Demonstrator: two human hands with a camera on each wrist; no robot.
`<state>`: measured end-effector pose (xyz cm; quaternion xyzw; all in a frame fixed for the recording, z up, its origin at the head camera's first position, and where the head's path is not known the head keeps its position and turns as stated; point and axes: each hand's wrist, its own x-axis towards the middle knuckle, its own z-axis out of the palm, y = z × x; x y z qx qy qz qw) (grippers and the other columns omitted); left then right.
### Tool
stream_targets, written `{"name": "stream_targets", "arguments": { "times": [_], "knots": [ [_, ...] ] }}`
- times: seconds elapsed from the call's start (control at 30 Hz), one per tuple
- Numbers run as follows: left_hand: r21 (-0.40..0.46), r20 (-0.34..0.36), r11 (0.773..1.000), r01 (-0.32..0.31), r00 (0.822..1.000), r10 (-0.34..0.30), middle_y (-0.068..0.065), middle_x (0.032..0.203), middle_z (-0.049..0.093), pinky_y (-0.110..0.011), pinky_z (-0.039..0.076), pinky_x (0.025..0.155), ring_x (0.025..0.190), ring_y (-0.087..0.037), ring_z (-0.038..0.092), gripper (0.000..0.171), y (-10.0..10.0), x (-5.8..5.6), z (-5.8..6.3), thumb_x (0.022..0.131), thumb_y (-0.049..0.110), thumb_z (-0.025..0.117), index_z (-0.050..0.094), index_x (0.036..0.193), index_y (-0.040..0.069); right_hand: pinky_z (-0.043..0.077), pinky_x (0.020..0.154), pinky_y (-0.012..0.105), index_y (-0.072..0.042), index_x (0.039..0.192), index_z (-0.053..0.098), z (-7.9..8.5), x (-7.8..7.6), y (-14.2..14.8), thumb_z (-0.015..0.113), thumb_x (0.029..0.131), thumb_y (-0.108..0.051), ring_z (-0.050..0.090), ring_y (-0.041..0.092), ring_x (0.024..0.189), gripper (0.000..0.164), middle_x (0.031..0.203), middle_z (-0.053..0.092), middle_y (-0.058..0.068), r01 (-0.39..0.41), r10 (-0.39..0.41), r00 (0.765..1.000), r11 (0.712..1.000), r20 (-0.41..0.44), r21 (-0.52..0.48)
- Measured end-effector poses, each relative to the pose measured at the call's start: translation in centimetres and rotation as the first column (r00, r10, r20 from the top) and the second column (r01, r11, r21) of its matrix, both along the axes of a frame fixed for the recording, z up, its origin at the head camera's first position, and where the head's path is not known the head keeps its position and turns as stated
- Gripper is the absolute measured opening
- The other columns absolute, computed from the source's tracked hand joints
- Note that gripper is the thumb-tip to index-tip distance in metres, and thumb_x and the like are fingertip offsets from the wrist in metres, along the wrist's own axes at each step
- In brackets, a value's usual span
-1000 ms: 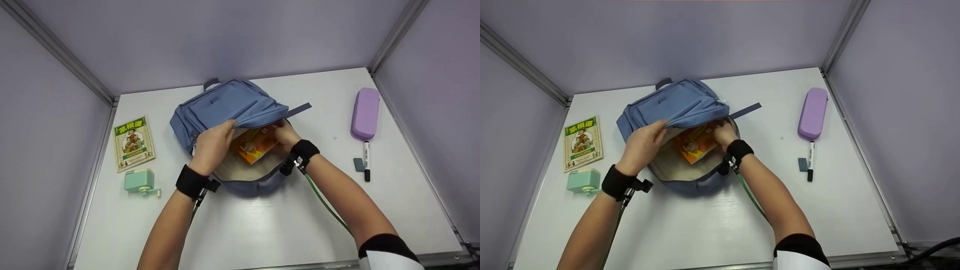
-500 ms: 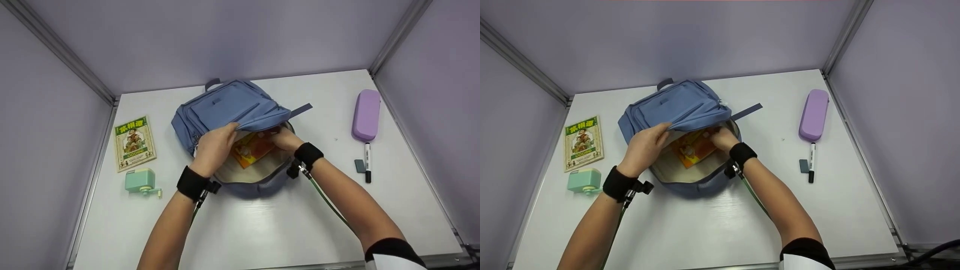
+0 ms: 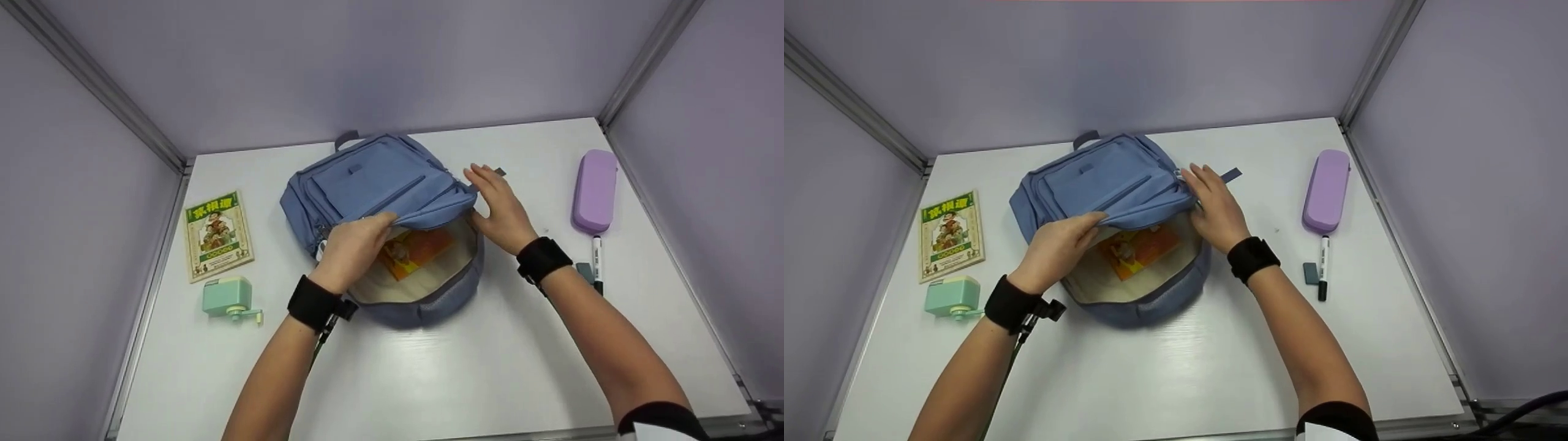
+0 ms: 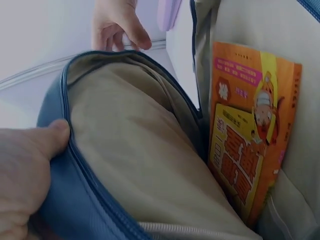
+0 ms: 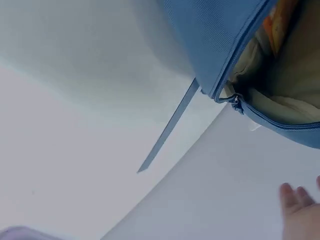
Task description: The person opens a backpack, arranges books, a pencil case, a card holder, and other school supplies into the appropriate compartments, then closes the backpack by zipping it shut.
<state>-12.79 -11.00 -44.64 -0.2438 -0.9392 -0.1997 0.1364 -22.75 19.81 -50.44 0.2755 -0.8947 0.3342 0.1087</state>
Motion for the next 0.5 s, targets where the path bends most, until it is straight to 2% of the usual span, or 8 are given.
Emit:
{"name": "stream_targets", "arguments": {
  "times": [0.1, 0.27, 0.5],
  "knots": [
    [-0.009, 0.004, 0.999, 0.041, 0.999, -0.041, -0.005, 0.113, 0.075, -0.041, 0.060, 0.075, 0.095, -0.025, 0.073, 0.024, 0.0, -0.1, -0.4, 0.106, 0.018, 0.057, 0.068, 0.127, 0.013, 0.027, 0.120, 0.048, -0.013, 0.150, 0.053, -0.4, -0.1, 0.0, 0.074, 0.085, 0.011, 0.026, 0.028, 0.152, 0.073, 0.159, 0.043, 0.006, -0.097, 0.099, 0.993, 0.994, -0.065, 0.041],
    [-0.005, 0.003, 0.994, 0.110, 0.994, -0.110, 0.001, 0.116, 0.074, -0.036, 0.059, 0.077, 0.095, -0.019, 0.072, 0.025, -0.6, -0.1, -1.1, 0.107, 0.020, 0.056, 0.067, 0.129, 0.016, 0.034, 0.117, 0.046, -0.010, 0.131, 0.069, -0.7, 0.2, 0.2, 0.071, 0.089, 0.011, 0.035, 0.024, 0.149, 0.048, 0.150, 0.055, 0.006, -0.167, 0.170, 0.982, 0.985, -0.083, 0.047],
    [-0.019, 0.030, 0.990, 0.137, 0.990, -0.136, 0.000, 0.119, 0.074, -0.034, 0.059, 0.081, 0.098, -0.019, 0.072, 0.026, -1.6, -0.2, -1.3, 0.107, 0.018, 0.056, 0.067, 0.131, 0.015, 0.037, 0.115, 0.043, -0.007, 0.130, 0.066, -0.6, 1.4, 0.9, 0.068, 0.084, 0.017, 0.049, 0.032, 0.139, 0.052, 0.143, 0.060, 0.010, -0.270, 0.278, 0.956, 0.959, -0.099, 0.082]
  ]
}}
